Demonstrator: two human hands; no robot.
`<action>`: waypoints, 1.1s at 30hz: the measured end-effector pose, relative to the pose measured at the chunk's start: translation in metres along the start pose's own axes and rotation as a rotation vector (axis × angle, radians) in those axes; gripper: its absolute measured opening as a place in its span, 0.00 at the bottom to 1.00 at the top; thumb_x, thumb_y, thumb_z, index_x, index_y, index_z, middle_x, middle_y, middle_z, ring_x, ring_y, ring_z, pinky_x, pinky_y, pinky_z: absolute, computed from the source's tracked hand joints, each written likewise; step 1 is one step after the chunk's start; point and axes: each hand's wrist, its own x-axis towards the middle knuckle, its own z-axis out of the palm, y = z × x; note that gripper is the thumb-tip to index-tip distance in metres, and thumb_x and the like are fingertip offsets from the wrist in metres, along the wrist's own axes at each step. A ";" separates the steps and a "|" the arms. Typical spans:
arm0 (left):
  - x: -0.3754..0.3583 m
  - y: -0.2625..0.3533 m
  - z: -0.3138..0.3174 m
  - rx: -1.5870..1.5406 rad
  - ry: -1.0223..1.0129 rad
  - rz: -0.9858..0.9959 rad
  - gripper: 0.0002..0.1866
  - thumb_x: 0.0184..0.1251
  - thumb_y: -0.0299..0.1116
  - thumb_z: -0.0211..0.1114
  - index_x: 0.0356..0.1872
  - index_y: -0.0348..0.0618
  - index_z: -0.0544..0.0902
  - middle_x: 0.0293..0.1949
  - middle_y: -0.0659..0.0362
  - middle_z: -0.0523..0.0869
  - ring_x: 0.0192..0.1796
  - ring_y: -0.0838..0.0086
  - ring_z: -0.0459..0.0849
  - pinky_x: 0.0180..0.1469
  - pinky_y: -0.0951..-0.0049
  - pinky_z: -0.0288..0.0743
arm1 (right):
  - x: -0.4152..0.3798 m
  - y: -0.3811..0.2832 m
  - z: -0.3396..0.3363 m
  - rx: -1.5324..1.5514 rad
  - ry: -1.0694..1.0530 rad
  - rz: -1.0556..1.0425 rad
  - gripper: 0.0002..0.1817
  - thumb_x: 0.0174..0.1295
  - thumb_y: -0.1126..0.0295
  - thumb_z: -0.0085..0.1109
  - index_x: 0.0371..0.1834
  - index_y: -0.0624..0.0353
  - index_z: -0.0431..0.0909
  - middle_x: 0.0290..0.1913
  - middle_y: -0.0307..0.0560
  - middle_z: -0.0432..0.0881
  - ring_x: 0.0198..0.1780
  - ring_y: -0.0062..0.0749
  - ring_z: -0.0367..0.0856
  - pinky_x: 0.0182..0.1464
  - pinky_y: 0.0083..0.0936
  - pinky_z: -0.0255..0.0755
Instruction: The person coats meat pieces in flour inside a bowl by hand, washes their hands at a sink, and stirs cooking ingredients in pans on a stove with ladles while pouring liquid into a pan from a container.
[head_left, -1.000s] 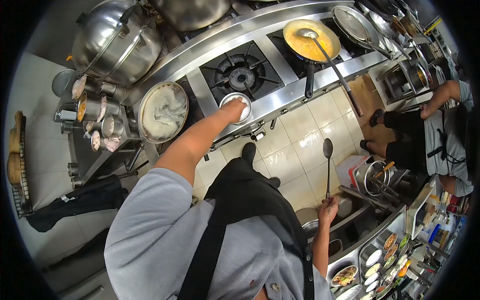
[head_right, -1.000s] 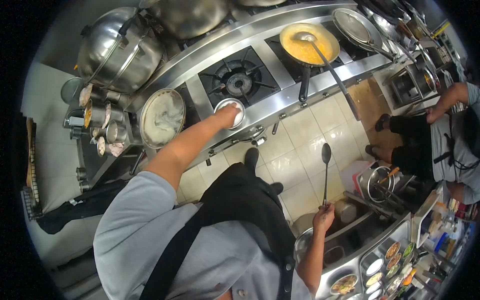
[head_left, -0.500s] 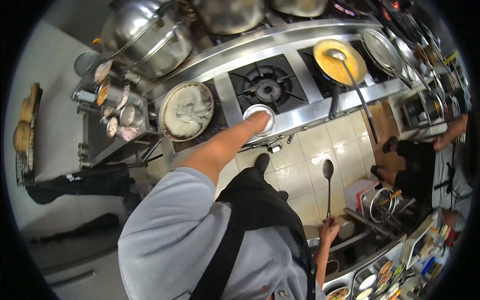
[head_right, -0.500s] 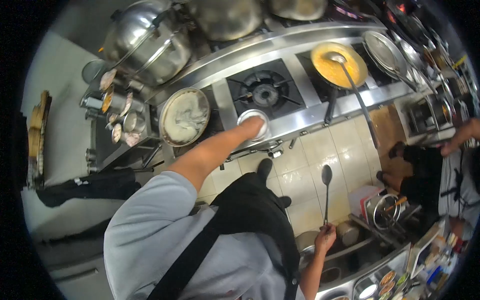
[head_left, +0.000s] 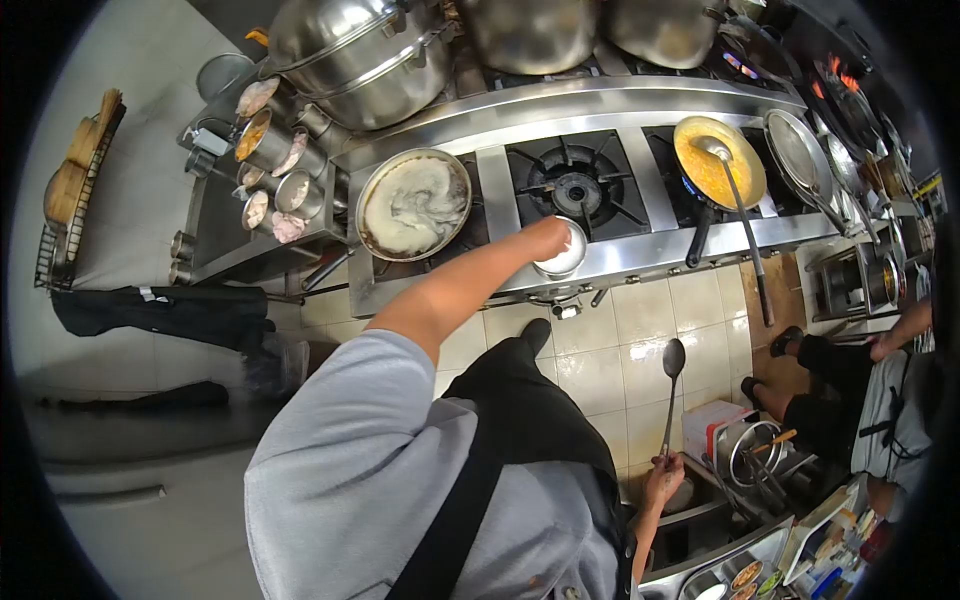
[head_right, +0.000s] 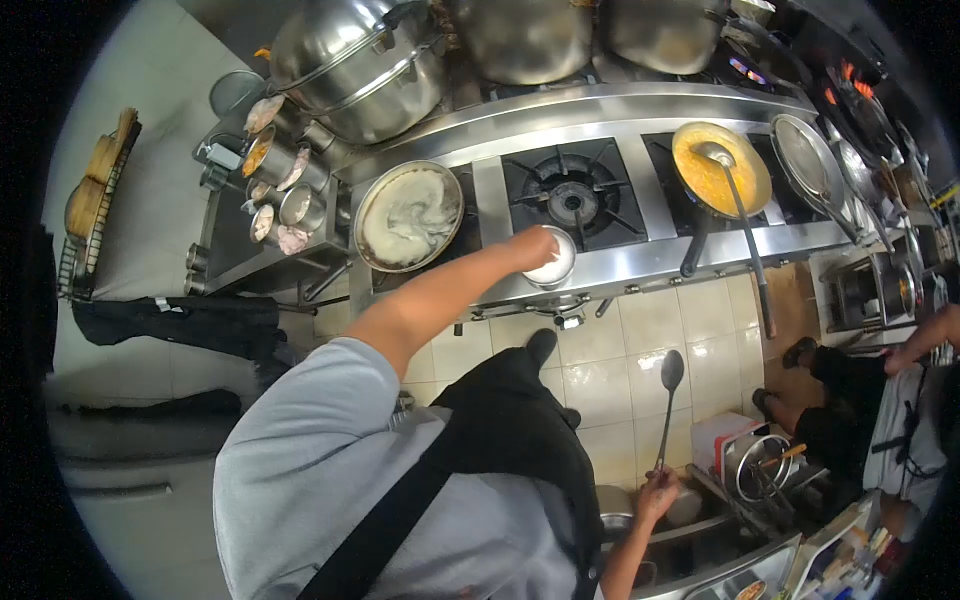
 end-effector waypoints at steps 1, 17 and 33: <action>-0.002 -0.003 0.002 0.026 -0.031 0.039 0.12 0.51 0.29 0.68 0.40 0.46 0.86 0.40 0.49 0.85 0.46 0.56 0.83 0.50 0.60 0.76 | -0.001 0.004 -0.002 -0.019 -0.002 0.021 0.03 0.62 0.79 0.50 0.36 0.65 0.74 0.25 0.42 0.78 0.21 0.20 0.69 0.24 0.21 0.63; 0.000 0.001 0.020 0.386 -0.118 0.182 0.20 0.53 0.24 0.60 0.50 0.48 0.81 0.59 0.51 0.72 0.60 0.55 0.73 0.61 0.61 0.70 | -0.003 0.001 0.005 -0.036 -0.057 0.108 0.04 0.62 0.77 0.51 0.36 0.67 0.74 0.26 0.40 0.76 0.29 0.23 0.72 0.34 0.22 0.67; 0.008 -0.005 0.036 0.242 -0.006 0.141 0.11 0.57 0.24 0.54 0.40 0.41 0.80 0.43 0.46 0.80 0.50 0.53 0.80 0.53 0.58 0.74 | 0.012 0.039 0.008 0.044 -0.026 0.012 0.03 0.63 0.78 0.52 0.32 0.63 0.73 0.23 0.37 0.75 0.19 0.14 0.64 0.19 0.16 0.55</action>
